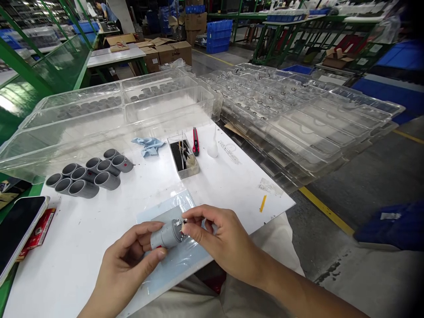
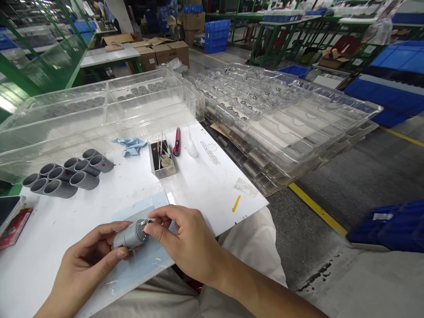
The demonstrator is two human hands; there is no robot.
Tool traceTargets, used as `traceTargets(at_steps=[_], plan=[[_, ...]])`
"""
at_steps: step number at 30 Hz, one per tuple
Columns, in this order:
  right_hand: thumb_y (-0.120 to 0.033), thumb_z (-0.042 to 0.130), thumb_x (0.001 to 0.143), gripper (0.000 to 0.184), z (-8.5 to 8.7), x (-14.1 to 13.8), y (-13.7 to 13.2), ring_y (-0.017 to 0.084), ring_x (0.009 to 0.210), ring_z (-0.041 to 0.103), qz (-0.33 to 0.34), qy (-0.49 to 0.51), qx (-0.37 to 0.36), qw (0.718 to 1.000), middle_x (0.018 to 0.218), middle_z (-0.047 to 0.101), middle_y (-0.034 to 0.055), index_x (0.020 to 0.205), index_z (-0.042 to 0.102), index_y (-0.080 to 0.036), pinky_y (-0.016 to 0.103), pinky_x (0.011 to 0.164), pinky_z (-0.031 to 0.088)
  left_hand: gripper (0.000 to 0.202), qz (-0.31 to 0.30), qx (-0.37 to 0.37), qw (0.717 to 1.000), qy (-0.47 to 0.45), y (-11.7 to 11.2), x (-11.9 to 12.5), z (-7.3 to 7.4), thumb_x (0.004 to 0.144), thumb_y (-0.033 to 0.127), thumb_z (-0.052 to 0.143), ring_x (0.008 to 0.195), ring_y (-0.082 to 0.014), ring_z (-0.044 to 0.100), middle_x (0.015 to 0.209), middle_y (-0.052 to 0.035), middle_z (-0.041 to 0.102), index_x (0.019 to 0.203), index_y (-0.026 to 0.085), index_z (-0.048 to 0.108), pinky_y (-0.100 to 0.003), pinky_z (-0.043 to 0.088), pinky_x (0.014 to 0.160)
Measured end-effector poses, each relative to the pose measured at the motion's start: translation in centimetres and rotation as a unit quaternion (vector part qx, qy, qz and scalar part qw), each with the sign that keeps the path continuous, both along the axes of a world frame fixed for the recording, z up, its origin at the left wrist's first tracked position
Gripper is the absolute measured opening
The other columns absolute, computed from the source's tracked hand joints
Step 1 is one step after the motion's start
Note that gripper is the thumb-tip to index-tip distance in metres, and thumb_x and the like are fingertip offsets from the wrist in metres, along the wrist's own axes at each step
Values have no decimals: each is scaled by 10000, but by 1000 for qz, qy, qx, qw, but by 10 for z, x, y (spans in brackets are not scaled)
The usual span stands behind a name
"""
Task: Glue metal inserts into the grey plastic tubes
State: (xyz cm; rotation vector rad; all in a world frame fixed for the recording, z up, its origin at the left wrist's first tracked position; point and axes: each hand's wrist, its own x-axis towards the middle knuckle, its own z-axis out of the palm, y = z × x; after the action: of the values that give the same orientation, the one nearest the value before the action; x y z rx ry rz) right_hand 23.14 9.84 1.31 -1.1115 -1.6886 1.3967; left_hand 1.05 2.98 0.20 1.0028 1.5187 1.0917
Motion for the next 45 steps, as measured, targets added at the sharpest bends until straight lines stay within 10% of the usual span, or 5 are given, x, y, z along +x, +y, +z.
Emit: traceTargets(at_steps=[15,22,28,33,45], plan=[[-102,538,993,343,-2,-21,-8,254,1167,621,61,-144,197,968,1184,700,111,1243,748,-204,415,992,582,631,61,-10,964,260,4,5,37,789,607,775,808,-208,604,1047,-15,709,1356,381,614,-237,476,530],[-173,544,1013,272,1,-12,1,279,1176,639,94,-206,228,947,1207,696,127,1174,763,-194,459,997,584,408,-4,47,962,270,6,-1,21,800,528,805,735,-199,573,984,-21,725,1151,333,731,-234,469,488],[-351,606,1012,398,32,1,68,183,795,704,-103,-210,264,936,1027,773,55,1372,636,-184,345,781,567,383,-71,186,951,238,8,1,-6,897,301,765,1124,-243,688,1248,-29,711,1268,371,706,-326,549,946],[-298,647,972,242,52,-15,112,182,763,689,-101,-275,335,895,875,769,17,1153,765,-190,322,738,480,448,-33,172,959,223,6,7,-13,900,310,768,1083,-228,670,1166,-15,712,1323,350,624,-341,523,951],[-317,738,916,108,62,-6,108,199,745,709,-154,-243,383,878,874,799,9,956,812,-249,328,695,498,318,-30,128,975,179,11,4,-10,924,315,730,983,-190,665,1098,18,697,1220,334,615,-328,532,860]])
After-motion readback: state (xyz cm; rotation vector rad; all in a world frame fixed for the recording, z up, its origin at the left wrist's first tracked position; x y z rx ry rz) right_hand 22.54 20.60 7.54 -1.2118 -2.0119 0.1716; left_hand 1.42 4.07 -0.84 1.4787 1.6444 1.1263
